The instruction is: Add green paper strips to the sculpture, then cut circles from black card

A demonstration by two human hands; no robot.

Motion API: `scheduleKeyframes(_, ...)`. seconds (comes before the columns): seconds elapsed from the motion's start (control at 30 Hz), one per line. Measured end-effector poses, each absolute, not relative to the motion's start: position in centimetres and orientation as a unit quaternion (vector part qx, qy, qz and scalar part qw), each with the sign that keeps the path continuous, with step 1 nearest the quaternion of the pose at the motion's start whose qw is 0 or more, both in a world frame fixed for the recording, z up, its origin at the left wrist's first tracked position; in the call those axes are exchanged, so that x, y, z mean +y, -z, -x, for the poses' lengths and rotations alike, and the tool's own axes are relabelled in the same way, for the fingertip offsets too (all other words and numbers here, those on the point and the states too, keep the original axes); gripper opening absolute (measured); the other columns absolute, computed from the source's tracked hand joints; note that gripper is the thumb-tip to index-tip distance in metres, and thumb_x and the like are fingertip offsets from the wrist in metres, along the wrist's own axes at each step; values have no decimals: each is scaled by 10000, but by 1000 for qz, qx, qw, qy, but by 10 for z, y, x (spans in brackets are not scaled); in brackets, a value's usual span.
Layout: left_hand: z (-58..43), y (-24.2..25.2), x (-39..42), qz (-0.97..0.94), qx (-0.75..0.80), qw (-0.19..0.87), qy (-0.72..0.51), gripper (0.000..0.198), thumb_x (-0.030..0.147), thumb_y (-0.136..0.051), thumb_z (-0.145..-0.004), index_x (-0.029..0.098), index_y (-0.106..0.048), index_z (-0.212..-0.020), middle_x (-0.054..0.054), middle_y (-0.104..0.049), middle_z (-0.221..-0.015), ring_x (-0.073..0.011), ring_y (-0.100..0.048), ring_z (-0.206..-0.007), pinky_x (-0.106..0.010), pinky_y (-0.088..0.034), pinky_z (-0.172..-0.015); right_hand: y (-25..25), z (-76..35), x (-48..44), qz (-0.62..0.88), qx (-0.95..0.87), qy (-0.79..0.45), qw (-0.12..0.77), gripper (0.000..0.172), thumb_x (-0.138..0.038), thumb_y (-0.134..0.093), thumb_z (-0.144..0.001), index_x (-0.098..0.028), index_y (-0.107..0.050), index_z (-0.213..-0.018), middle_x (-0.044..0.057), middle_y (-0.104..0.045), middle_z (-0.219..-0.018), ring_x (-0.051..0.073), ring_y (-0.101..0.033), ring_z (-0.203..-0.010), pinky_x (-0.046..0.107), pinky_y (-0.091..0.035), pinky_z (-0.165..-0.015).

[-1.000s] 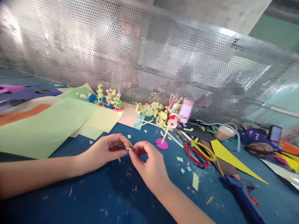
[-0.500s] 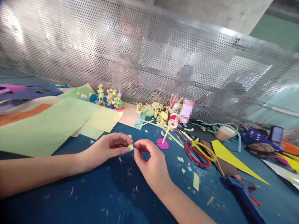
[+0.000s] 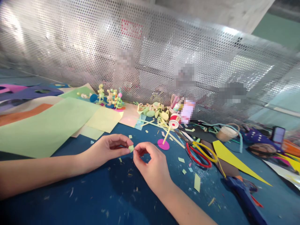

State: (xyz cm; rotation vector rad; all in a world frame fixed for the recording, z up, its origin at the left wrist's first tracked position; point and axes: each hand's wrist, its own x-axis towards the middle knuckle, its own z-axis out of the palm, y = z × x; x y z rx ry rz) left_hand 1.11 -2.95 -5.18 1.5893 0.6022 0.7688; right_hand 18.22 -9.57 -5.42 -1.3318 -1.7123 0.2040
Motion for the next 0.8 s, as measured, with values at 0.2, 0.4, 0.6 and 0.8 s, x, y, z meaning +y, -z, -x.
scheduleKeyframes(0.2, -11, 52, -30, -696, 248, 591, -325, 181, 265, -643, -770, 165, -623, -919, -9, -652, -861, -132, -612, -836, -270, -483, -810, 54, -182, -97, 533, -708, -46, 461, 72, -136, -583, -749, -200, -596, -781, -24, -630, -713, 92, -599, -617, 195, -492, -625)
scheduleKeyframes(0.4, -11, 56, -31, -709, 227, 585, -321, 170, 252, -650, -761, 166, -653, -908, -15, -644, -862, -135, -615, -811, -258, -494, -771, 51, -179, -101, 523, -730, 14, 440, 111, -80, -568, -683, -188, -577, -706, -35, -582, -620, 87, -556, -554, 192, -458, -576)
scheduleKeyframes(0.6, -11, 54, -31, -702, 215, 610, -297, 206, 187, -623, -773, 180, -633, -979, -25, -662, -930, -151, -619, -895, -269, -484, -823, 52, -180, -100, 546, -707, -26, 450, 112, -84, -562, -659, -191, -552, -690, -41, -556, -607, 85, -533, -523, 189, -450, -532)
scheduleKeyframes(0.8, -10, 53, -29, -692, 235, 608, -309, 163, 235, -622, -785, 172, -648, -934, -21, -681, -911, -132, -624, -860, -262, -475, -834, 54, -184, -97, 545, -692, -93, 464, 52, -149, -570, -744, -197, -578, -765, -20, -618, -710, 100, -599, -627, 203, -494, -628)
